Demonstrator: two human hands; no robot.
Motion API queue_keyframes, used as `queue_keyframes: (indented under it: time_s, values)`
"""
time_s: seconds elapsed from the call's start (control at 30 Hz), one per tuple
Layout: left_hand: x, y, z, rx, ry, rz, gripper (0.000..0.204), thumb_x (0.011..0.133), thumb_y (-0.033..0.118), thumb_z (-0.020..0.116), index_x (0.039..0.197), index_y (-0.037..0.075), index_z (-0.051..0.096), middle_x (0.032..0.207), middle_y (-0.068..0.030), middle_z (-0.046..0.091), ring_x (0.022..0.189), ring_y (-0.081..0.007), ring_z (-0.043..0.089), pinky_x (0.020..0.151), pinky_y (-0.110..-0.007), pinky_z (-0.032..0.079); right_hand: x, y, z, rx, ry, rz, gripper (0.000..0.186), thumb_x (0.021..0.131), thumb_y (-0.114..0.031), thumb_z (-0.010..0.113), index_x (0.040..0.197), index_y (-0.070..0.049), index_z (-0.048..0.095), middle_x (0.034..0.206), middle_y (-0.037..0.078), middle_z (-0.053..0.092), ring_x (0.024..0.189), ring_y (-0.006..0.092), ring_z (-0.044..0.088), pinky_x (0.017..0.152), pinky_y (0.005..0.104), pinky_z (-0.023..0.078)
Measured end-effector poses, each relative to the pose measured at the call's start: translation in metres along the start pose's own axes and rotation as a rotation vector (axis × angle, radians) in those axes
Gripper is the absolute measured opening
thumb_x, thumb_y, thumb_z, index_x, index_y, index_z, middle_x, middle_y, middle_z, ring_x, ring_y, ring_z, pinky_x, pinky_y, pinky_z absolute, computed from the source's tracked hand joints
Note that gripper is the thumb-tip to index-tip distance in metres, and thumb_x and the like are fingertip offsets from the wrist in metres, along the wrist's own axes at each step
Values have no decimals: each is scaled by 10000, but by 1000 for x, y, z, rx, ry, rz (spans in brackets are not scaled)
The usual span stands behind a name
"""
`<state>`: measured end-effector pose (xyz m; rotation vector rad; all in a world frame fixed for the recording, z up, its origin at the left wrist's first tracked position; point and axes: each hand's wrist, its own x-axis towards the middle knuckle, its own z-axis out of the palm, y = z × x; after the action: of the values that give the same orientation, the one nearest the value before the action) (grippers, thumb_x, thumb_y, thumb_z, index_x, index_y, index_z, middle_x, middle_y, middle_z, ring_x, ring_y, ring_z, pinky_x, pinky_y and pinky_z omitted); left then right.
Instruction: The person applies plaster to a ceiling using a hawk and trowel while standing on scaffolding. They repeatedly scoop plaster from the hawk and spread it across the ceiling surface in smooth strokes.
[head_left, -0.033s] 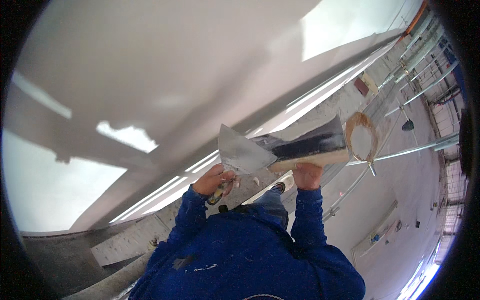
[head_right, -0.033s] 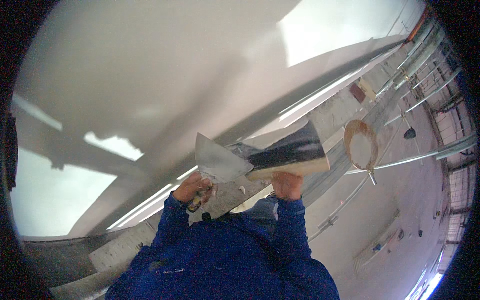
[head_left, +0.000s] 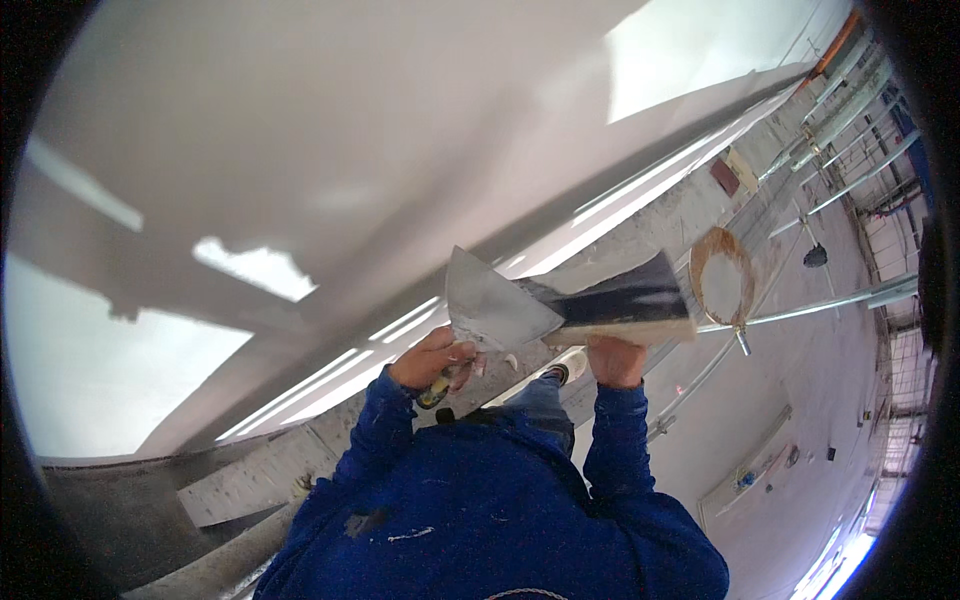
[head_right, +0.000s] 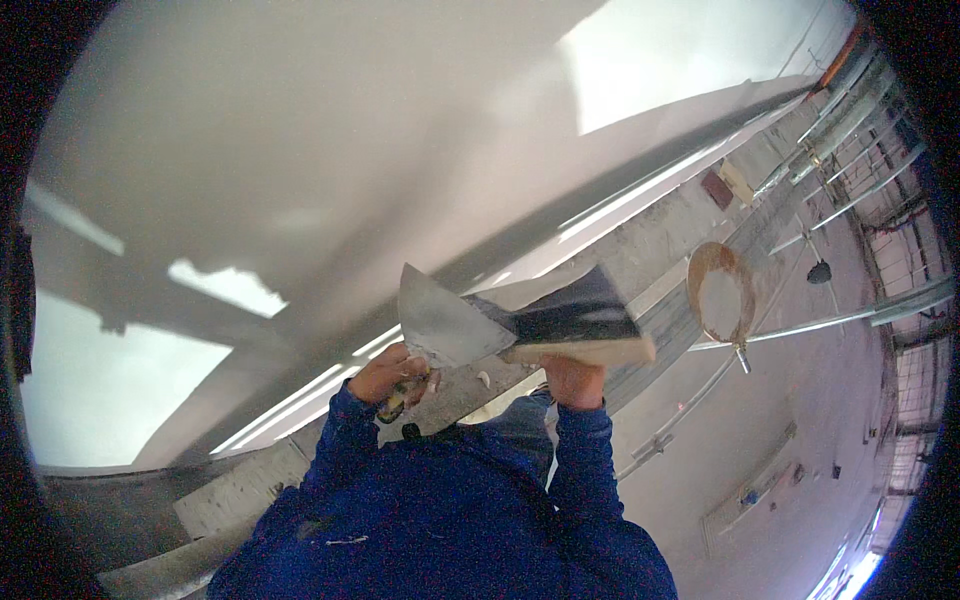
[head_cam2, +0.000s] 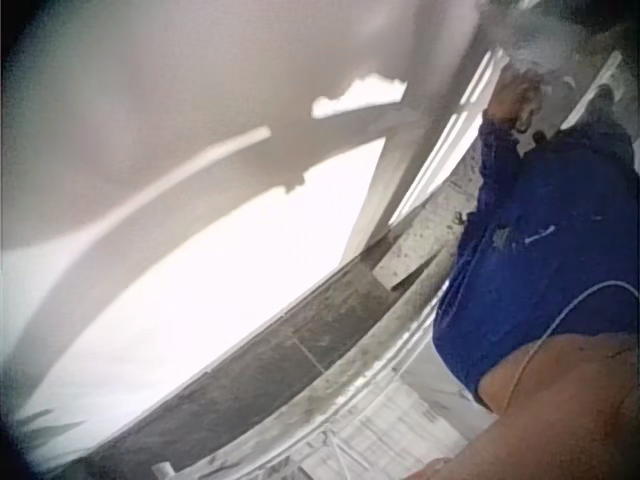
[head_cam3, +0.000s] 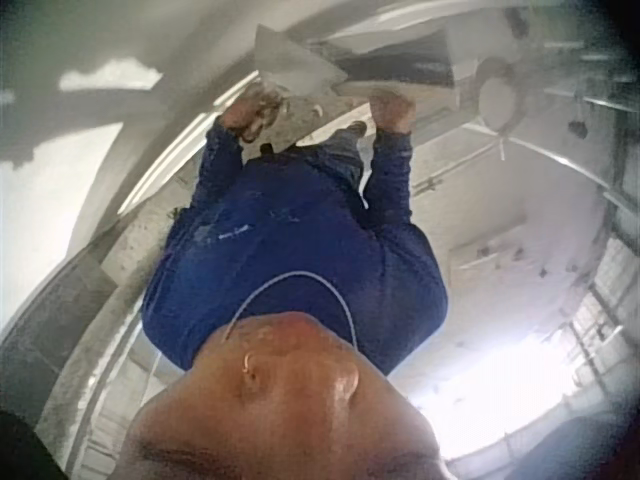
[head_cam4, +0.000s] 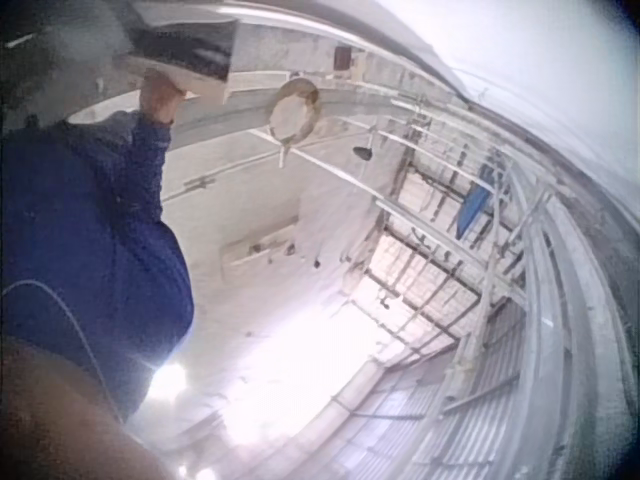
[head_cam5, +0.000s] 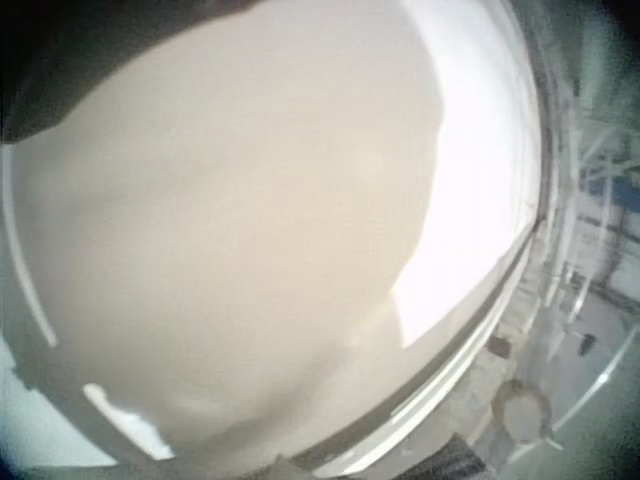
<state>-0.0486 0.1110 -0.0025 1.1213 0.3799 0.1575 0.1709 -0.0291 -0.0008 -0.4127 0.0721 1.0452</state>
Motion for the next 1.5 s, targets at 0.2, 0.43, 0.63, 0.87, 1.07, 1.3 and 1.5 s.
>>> queue_keyframes:
  time_s: [0.2, 0.43, 0.63, 0.87, 1.07, 1.3, 1.5]
  values:
    - [1, 24, 17, -37, -53, -35, 317, 840, 305, 483, 886, -9, 477, 662, -55, 494, 433, -91, 432, 374, -218, 364, 9, 7, -32, -1426, -233, -159, 401, 629, 9, 559, 1028, -38, 559, 963, 114, 603, 900, 246, 560, 789, 328, 429]
    - [-4, 38, 16, -258, 105, 102, 456, 758, 347, 594, 948, -44, 458, 631, -89, 522, 381, -98, 427, 325, -206, 342, 28, 3, -38, -1363, -153, -113, 310, 663, 27, 563, 972, 8, 555, 917, 100, 594, 860, 216, 558, 758, 324, 439]
    - [4, 27, -3, -29, 234, 32, 509, 706, 351, 646, 953, -51, 457, 600, -104, 526, 356, -124, 438, 308, -231, 352, 167, -70, -82, -528, 111, -615, 297, 674, 0, 584, 957, -32, 498, 822, 48, 518, 797, 175, 507, 735, 307, 409]
    - [23, 11, -8, -111, 401, -198, 457, 713, 325, 638, 958, -25, 476, 638, -85, 542, 455, -142, 497, 367, -228, 380, 362, -167, -120, -742, 449, -896, 350, 665, 2, 543, 1003, 11, 452, 810, 63, 515, 730, 176, 512, 660, 333, 427]
    - [38, 1, -26, -3, 358, -423, 314, 764, 275, 569, 865, -18, 518, 655, -80, 553, 504, -169, 518, 463, -266, 409, 433, -202, -122, -1284, 665, -966, 414, 655, 8, 478, 1068, 46, 475, 876, 147, 582, 803, 243, 551, 727, 315, 427]
    - [61, 5, -30, -26, 337, -487, 231, 759, 201, 577, 857, 0, 521, 696, -86, 563, 524, -164, 533, 465, -261, 415, 490, -208, -148, -1435, 404, -950, 604, 661, 19, 470, 1248, -57, 351, 1157, 208, 470, 1084, 356, 438, 903, 368, 368]
    - [51, 10, -34, 34, 289, -517, 256, 759, 255, 562, 829, 11, 532, 666, -59, 557, 509, -139, 534, 451, -243, 422, 453, -157, -152, -1433, 308, -804, 704, 645, 131, 468, 1293, -68, 280, 1254, 154, 401, 1152, 276, 394, 956, 331, 338]
